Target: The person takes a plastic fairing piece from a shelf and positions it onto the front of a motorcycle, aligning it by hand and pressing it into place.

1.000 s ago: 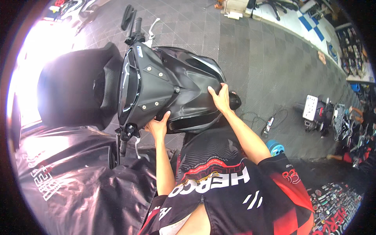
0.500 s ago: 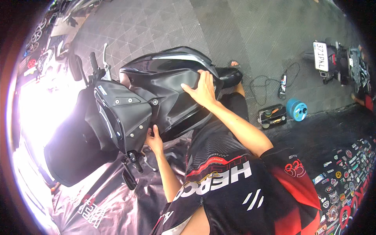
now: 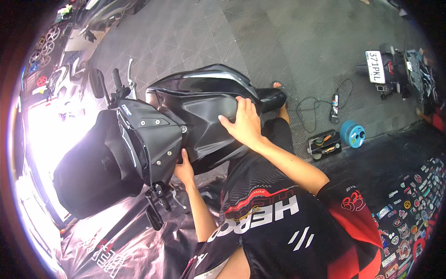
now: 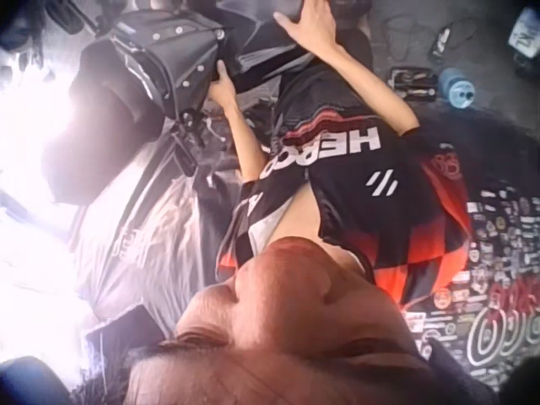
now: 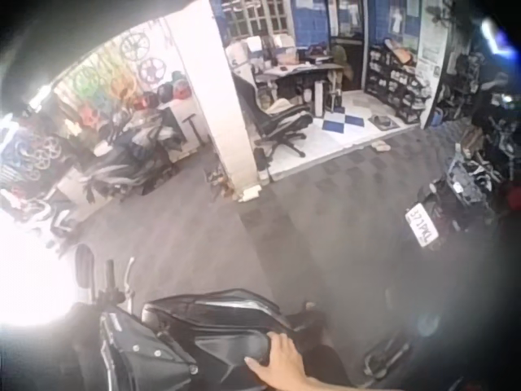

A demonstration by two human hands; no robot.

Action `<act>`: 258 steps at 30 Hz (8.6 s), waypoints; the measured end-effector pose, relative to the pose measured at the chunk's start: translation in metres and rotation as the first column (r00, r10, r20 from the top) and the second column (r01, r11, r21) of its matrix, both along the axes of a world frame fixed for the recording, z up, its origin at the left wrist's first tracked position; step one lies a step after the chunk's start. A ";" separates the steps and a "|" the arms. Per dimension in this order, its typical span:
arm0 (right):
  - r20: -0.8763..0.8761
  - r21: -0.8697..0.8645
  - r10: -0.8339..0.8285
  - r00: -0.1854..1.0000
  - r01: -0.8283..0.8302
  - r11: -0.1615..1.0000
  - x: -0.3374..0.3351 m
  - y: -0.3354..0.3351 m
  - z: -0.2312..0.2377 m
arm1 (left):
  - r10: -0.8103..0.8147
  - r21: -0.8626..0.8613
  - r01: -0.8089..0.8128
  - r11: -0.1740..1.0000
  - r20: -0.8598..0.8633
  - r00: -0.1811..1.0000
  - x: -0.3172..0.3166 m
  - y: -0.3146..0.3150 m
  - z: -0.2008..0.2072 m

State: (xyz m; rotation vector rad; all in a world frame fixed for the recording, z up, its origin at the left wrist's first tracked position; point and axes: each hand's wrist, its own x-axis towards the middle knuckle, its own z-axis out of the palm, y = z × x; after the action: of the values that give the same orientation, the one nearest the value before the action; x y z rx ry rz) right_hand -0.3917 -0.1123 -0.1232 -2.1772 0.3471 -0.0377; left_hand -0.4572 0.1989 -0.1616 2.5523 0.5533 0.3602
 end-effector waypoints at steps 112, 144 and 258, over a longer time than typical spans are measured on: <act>0.182 -0.169 0.234 0.955 -0.204 0.964 0.000 -0.012 -0.089 | 0.168 0.307 -0.089 0.947 -0.243 0.955 0.007 -0.087 0.036; 0.195 -0.393 0.950 0.245 -0.868 0.304 0.120 0.018 -0.065 | 0.322 0.258 -0.252 0.933 -0.282 0.904 0.050 -0.125 0.043; 0.036 -0.631 0.937 -0.349 -0.735 -0.249 0.184 0.139 -0.008 | 0.567 0.034 -0.590 0.807 0.237 0.789 0.043 -0.105 0.005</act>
State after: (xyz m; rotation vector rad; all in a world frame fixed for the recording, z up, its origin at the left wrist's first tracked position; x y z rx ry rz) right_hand -0.2073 0.0264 -0.1310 -1.9113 -2.1187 0.1841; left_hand -0.4138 0.0943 -0.1562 2.3385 1.2653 0.8923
